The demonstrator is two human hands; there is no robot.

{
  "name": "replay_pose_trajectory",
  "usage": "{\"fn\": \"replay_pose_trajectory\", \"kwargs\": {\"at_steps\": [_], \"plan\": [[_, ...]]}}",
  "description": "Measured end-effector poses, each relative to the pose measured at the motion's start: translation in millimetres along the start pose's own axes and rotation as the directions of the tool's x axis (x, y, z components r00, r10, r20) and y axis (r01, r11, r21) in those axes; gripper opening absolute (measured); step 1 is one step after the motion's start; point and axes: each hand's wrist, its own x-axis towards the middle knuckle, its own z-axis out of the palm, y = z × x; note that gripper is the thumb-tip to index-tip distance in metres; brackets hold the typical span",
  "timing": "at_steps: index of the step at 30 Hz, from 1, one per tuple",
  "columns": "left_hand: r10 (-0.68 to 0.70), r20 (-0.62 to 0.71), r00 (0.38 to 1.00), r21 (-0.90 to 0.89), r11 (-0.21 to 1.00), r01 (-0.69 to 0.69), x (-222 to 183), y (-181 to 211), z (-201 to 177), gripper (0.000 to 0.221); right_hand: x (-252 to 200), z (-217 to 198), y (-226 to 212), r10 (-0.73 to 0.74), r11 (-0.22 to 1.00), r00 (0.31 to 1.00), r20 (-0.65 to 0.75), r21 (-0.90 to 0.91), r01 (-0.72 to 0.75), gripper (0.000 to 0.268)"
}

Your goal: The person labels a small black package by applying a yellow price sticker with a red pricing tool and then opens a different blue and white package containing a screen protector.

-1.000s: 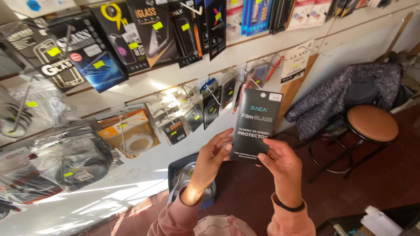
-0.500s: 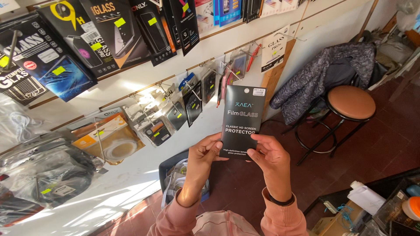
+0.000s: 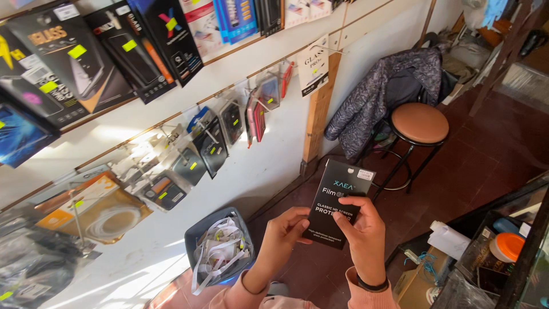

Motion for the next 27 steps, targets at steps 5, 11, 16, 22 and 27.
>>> {"fn": "replay_pose_trajectory", "kwargs": {"at_steps": [5, 11, 16, 22, 27], "plan": [[-0.111, 0.018, 0.994, -0.027, 0.993, 0.112, 17.3, -7.2, 14.6, 0.030, 16.4, -18.8, 23.9, 0.053, 0.998, 0.999, -0.014, 0.022, -0.052, 0.023], [-0.115, 0.059, 0.992, 0.019, 0.993, 0.114, 69.8, -7.9, 30.6, 0.022, 63.9, -30.3, 48.8, 0.132, 0.990, 0.991, -0.024, 0.048, -0.131, 0.021], [-0.138, 0.040, 0.990, 0.226, 0.966, 0.125, 141.5, 1.9, 52.7, 0.013, 125.2, -46.7, 61.3, 0.053, 0.998, 0.998, -0.019, -0.033, -0.054, 0.018], [0.046, 0.071, 0.996, 0.026, 0.998, -0.048, 231.5, -6.5, 67.6, 0.010, 215.5, -49.3, 58.4, 0.037, 0.952, 0.982, -0.184, 0.306, 0.022, 0.089], [0.059, 0.057, 0.997, 0.049, 0.997, -0.062, 278.6, -6.5, 75.3, 0.011, 275.3, -76.0, 121.7, 0.113, 0.899, 0.993, 0.018, 0.424, -0.110, 0.034]]}}
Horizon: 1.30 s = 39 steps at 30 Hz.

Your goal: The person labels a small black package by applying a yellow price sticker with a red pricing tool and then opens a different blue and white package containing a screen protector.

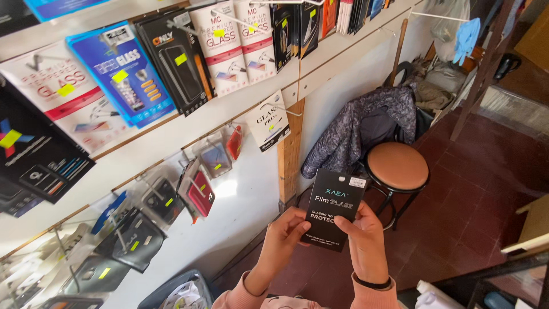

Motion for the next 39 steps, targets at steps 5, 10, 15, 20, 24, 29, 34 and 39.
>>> {"fn": "replay_pose_trajectory", "kwargs": {"at_steps": [5, 10, 15, 20, 24, 29, 34, 39], "plan": [[0.002, -0.030, 1.000, -0.021, 1.000, -0.003, 32.1, -9.0, 2.9, 0.012, 42.9, -3.9, -3.1, 0.113, 0.981, 0.986, 0.123, 0.145, -0.130, 0.058], [0.020, -0.124, 0.992, 0.064, 0.998, -0.013, 63.8, -13.3, 19.0, 0.011, 91.4, -26.7, -0.4, 0.174, 0.964, 0.942, 0.288, 0.146, -0.222, 0.052], [0.054, -0.209, 0.976, 0.035, 0.998, -0.048, 101.4, -16.9, 50.3, 0.014, 146.2, -39.2, -18.2, 0.233, 0.955, 0.920, 0.316, 0.104, -0.278, 0.064], [0.093, -0.274, 0.957, 0.055, 0.995, -0.081, 149.6, -29.2, 96.6, 0.013, 204.1, -65.4, -41.5, 0.228, 0.951, 0.912, 0.341, 0.121, -0.284, 0.072], [0.085, -0.330, 0.940, 0.043, 0.996, -0.075, 192.0, -43.5, 134.8, 0.016, 249.2, -101.6, -48.5, 0.171, 0.967, 0.906, 0.387, 0.111, -0.230, 0.060], [0.094, -0.347, 0.933, 0.041, 0.996, -0.085, 234.3, -56.4, 175.4, 0.013, 302.4, -163.2, -38.6, 0.193, 0.961, 0.858, 0.477, 0.086, -0.263, 0.037], [0.228, -0.372, 0.900, 0.173, 0.969, -0.174, 266.0, -57.6, 202.6, 0.015, 343.2, -194.1, -40.5, 0.250, 0.927, 0.837, 0.486, 0.129, -0.352, 0.049], [0.090, -0.478, 0.874, -0.027, 0.993, -0.117, 292.8, -53.1, 219.8, 0.021, 372.8, -185.1, -52.5, 0.237, 0.930, 0.820, 0.521, 0.121, -0.346, 0.066]]}}
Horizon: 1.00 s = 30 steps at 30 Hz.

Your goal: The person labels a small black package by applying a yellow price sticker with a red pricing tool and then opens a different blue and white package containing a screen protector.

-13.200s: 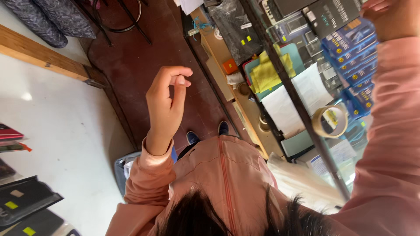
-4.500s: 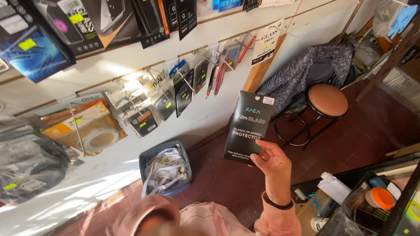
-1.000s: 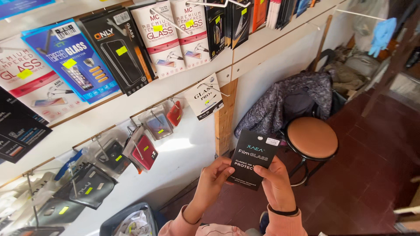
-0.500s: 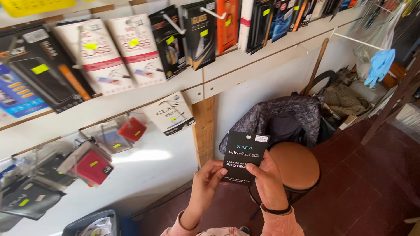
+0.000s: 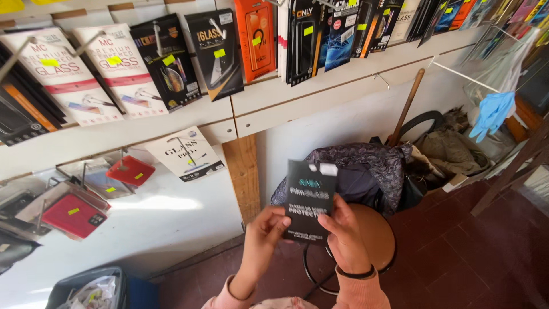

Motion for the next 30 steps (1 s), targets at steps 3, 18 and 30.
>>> {"fn": "replay_pose_trajectory", "kwargs": {"at_steps": [3, 18, 30], "plan": [[-0.064, -0.069, 0.996, -0.103, 0.993, 0.057, 8.6, -7.9, 5.1, 0.029, 4.2, -7.8, -2.5, -0.074, 0.997, 0.995, 0.072, -0.023, 0.076, 0.047], [0.024, -0.127, 0.992, -0.118, 0.992, -0.039, 20.6, 5.5, 8.5, 0.020, 18.3, 18.2, -15.6, -0.118, 0.990, 0.993, 0.018, -0.073, 0.119, 0.025], [-0.002, -0.081, 0.997, -0.147, 0.989, -0.009, -5.6, 20.3, -66.5, 0.022, -9.3, 69.8, 31.5, -0.107, 0.986, 0.993, -0.058, -0.136, 0.099, 0.028]]}}
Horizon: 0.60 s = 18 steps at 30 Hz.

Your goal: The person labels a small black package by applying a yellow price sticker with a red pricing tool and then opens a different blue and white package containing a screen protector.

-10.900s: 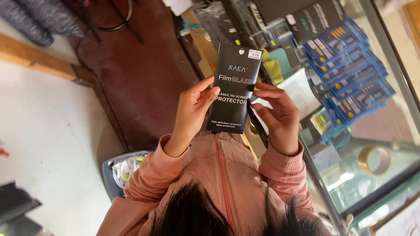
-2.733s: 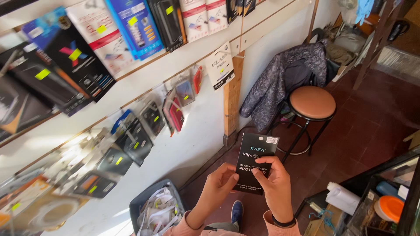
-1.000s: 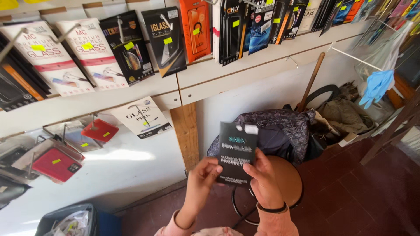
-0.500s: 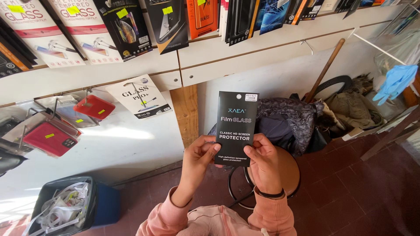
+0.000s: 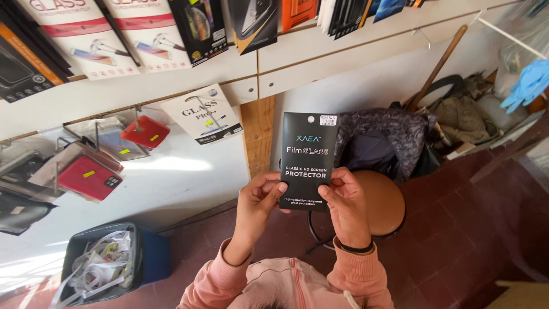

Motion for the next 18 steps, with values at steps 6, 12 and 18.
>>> {"fn": "replay_pose_trajectory", "kwargs": {"at_steps": [6, 12, 18], "plan": [[-0.023, 0.080, 0.997, 0.014, 1.000, 0.022, -15.3, 31.5, -69.4, 0.023, -37.5, 53.9, 39.6, -0.056, 0.997, 0.996, -0.075, -0.061, 0.051, 0.028], [-0.059, 0.193, 0.979, 0.028, 0.998, 0.055, -27.2, 43.9, -153.1, 0.022, -84.6, 117.3, 84.4, -0.137, 0.987, 0.975, -0.176, -0.104, 0.120, 0.028], [-0.106, 0.321, 0.941, 0.045, 0.994, 0.096, -44.3, 81.5, -205.0, 0.022, -142.5, 162.3, 132.1, -0.245, 0.960, 0.909, -0.336, -0.215, 0.179, 0.030]]}}
